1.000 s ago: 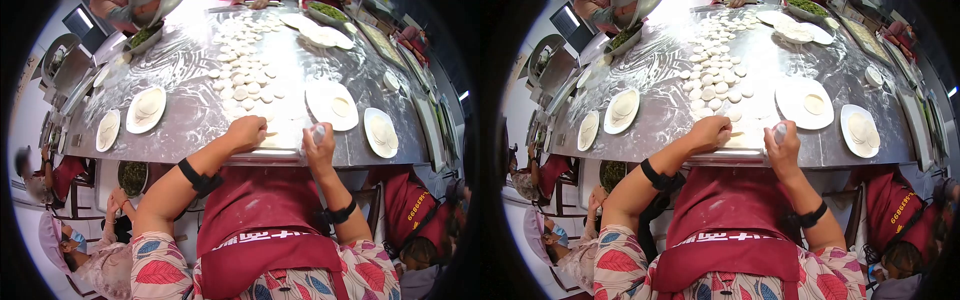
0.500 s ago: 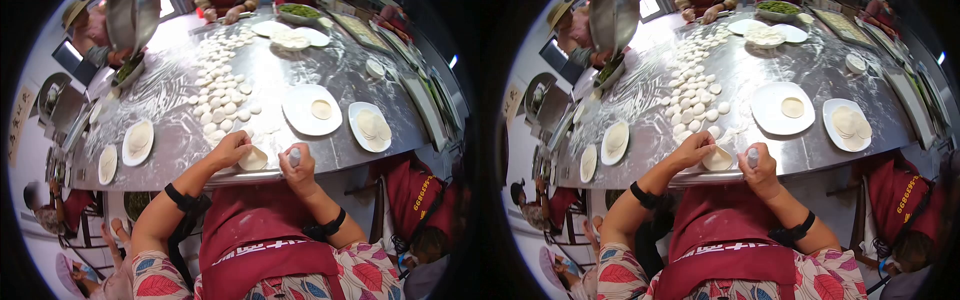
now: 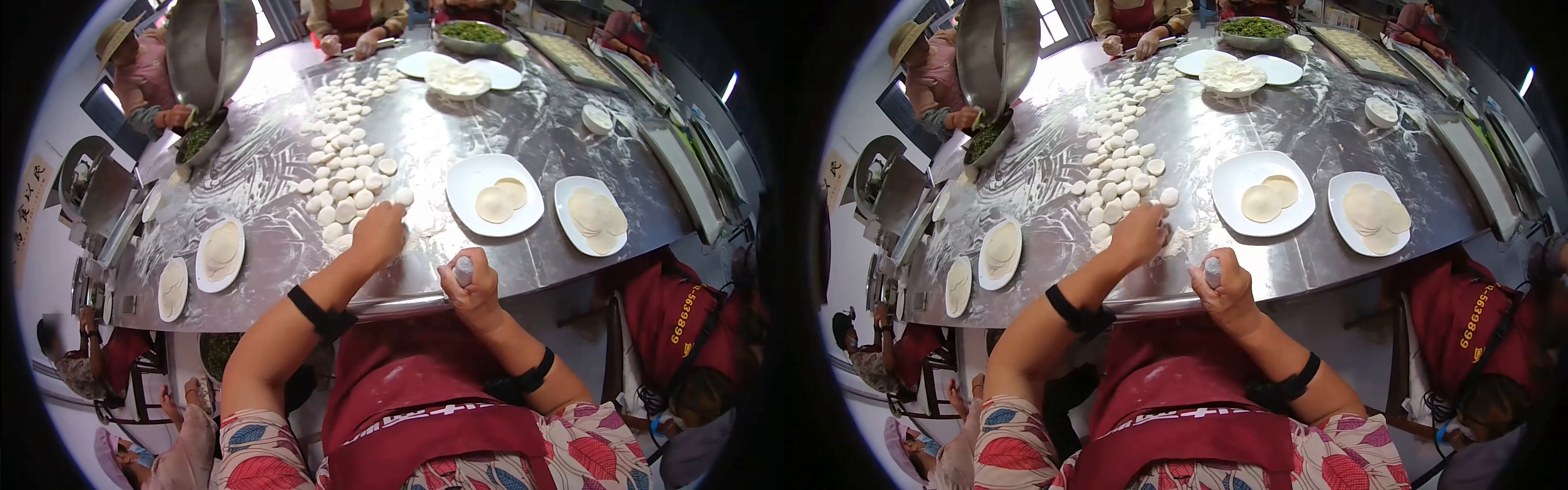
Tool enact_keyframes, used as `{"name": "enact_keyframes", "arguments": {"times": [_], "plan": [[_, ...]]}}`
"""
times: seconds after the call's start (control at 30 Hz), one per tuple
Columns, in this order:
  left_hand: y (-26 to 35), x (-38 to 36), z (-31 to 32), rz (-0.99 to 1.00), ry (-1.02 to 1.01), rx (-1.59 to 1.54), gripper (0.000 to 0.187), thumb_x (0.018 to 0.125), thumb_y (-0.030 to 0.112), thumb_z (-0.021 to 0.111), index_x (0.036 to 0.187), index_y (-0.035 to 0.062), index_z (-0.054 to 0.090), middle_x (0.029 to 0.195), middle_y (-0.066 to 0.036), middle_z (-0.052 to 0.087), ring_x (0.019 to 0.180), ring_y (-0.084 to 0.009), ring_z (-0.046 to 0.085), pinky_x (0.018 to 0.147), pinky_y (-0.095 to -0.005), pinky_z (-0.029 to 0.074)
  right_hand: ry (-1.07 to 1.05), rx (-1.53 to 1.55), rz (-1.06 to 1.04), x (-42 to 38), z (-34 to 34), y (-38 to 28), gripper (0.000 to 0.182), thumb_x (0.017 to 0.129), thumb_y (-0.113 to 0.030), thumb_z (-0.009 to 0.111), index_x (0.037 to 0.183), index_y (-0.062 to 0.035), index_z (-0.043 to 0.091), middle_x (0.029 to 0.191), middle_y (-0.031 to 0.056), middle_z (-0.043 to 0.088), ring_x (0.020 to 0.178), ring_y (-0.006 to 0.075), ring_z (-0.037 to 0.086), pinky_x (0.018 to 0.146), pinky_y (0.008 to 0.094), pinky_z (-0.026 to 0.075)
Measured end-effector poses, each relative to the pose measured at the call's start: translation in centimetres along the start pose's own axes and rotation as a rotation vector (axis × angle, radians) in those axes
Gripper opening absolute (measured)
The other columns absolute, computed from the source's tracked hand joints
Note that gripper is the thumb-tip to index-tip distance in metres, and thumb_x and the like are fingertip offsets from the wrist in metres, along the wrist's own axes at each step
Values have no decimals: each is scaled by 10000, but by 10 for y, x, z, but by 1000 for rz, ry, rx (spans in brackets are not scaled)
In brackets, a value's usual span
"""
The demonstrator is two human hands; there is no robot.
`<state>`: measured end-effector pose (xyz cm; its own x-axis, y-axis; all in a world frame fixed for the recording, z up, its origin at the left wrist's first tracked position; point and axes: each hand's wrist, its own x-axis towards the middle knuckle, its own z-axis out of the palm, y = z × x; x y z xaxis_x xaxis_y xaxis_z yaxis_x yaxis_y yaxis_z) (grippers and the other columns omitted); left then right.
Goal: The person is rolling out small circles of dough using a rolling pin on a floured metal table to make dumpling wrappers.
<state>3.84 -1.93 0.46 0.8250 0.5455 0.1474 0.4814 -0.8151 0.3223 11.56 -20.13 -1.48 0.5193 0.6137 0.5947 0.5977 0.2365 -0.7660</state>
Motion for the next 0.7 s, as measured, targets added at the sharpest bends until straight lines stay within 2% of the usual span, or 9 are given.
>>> {"name": "enact_keyframes", "arguments": {"times": [0.1, 0.2, 0.3, 0.4, 0.43, 0.5, 0.6, 0.67, 0.7], "plan": [[-14, -18, 8, 73, 21, 67, 191, 736, 47, 564, 926, 28, 563, 946, -173, 545, 879, -370, 552, 743, -449, 473, -10, 8, 1, -1, 1, 5, 214, 807, -30, 657, 912, -19, 470, 610, 93, 528, 504, 219, 581, 464, 303, 452], [-21, -12, 7, 5, 32, 95, 277, 702, 107, 674, 958, 31, 603, 927, -166, 588, 845, -365, 586, 715, -424, 476, -23, -24, 18, 2, -2, -4, 224, 803, -35, 663, 914, -24, 468, 623, 97, 537, 524, 228, 587, 465, 307, 451], [-24, -5, -10, -41, -253, -4, 204, 683, 118, 707, 847, 24, 630, 818, -146, 632, 763, -317, 617, 666, -390, 483, 0, -8, 84, -3, 1, 5, 224, 799, -51, 671, 898, -36, 471, 625, 99, 557, 514, 219, 589, 467, 301, 449], [-31, -16, -16, -121, -322, -293, 180, 679, 148, 729, 774, 22, 642, 722, -123, 648, 687, -242, 625, 628, -351, 478, -9, 21, 144, -5, 1, 4, 208, 802, -51, 662, 882, -41, 470, 614, 94, 567, 503, 202, 589, 464, 300, 446], [-37, -21, -12, -147, -369, -390, 200, 684, 163, 734, 787, 16, 644, 713, -108, 646, 658, -186, 610, 611, -332, 471, -12, 21, 153, -5, 1, 6, 207, 803, -53, 659, 884, -42, 469, 612, 93, 567, 501, 199, 587, 461, 299, 444], [-41, -33, -7, -137, -316, -351, 200, 689, 166, 731, 797, 16, 653, 724, -108, 653, 663, -192, 614, 619, -326, 475, -9, 24, 204, 0, 4, 5, 221, 792, -50, 663, 900, -38, 470, 627, 105, 571, 520, 216, 589, 476, 308, 445], [-41, -41, -5, -110, -278, -391, 187, 699, 160, 719, 811, 18, 669, 735, -114, 664, 666, -206, 625, 633, -321, 483, 11, -79, 70, 23, 18, 38, 246, 783, -56, 664, 924, -19, 466, 645, 125, 568, 551, 250, 591, 503, 333, 451], [-38, -41, -3, -97, -254, -414, 182, 702, 153, 710, 822, 20, 680, 739, -118, 670, 668, -215, 633, 642, -319, 488, -39, -57, 148, 49, 31, 44, 266, 781, -71, 662, 944, -5, 462, 668, 144, 565, 578, 279, 588, 529, 362, 454], [-37, -39, -2, -96, -234, -404, 182, 701, 149, 707, 830, 22, 684, 742, -120, 672, 670, -218, 638, 646, -319, 490, -20, -101, 86, 58, 39, 48, 272, 789, -92, 658, 955, -5, 461, 661, 140, 559, 567, 272, 578, 527, 370, 452]]}}
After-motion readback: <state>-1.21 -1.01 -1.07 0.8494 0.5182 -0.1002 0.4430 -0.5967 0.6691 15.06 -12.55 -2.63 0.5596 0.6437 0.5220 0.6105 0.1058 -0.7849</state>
